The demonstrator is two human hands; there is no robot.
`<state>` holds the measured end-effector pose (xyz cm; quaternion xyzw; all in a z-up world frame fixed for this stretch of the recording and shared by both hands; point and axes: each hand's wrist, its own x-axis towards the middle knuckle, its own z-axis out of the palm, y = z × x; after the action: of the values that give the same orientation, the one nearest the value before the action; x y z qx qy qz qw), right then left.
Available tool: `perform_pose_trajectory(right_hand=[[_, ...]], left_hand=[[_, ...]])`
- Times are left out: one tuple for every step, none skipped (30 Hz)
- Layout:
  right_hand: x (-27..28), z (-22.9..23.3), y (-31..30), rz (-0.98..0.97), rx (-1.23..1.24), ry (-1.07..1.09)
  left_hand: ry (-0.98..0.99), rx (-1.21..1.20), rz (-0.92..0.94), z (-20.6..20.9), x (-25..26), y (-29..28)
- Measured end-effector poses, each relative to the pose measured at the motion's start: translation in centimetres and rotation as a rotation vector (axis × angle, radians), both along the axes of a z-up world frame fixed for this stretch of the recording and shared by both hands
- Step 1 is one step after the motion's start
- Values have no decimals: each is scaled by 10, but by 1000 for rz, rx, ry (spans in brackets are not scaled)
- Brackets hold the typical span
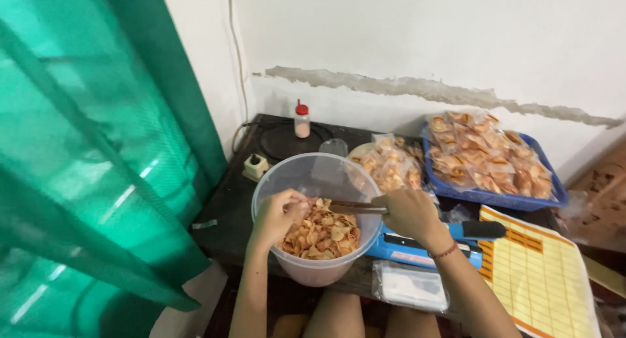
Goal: Filling small plastic bags with chips and sealing them using a manual heat sealer.
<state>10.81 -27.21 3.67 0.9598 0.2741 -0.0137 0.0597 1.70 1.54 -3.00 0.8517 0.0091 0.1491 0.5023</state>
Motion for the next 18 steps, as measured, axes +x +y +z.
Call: perform_pose_trajectory(right_hand=[[-3, 4, 0, 17, 1, -2], [-5, 9, 1, 9, 16, 37], [-8, 12, 0, -3, 31, 76], [-8, 12, 0, 10, 33, 76], [-8, 11, 0, 4, 27, 67], [-8, 11, -1, -2, 21, 58], [-8, 11, -1, 0, 23, 59], [-8, 11, -1, 3, 24, 53], [-8, 11, -2, 0, 26, 47], [-7, 9, -2, -4, 29, 48], [-6, 7, -2, -4, 17, 43], [-5, 6, -3, -4, 4, 37], [-4, 4, -3, -15, 9, 34], [-3, 2, -2, -12, 9, 24], [-2, 0, -3, -8, 3, 15], [-5, 5, -3, -18, 2, 14], [-7, 10, -3, -11, 12, 41], [-9, 16, -2, -4, 21, 69]], left_hand=[[-2, 1, 17, 4, -3, -2], [-10, 1, 4, 8, -6, -3], [-18, 3, -11, 11, -8, -5], [-18, 5, 2, 16, -12, -7], [-15, -1, -7, 20, -15, -9], [-13, -6, -17, 25, -17, -11], [-12, -4, -15, 27, -18, -11], [12, -3, -2, 30, -18, -11], [35, 0, 4, 33, -17, -12], [36, 3, 0, 31, -18, -11], [45, 9, 6, 30, -17, -10], [53, 16, 11, 29, -16, -10], [51, 20, 0, 25, -13, -8], [56, 45, 4, 22, -11, -6], [63, 65, 9, 16, -9, -5], [62, 65, -1, 16, -7, -5], [62, 62, 10, 15, -6, -5], [62, 59, 22, 13, -6, -5]])
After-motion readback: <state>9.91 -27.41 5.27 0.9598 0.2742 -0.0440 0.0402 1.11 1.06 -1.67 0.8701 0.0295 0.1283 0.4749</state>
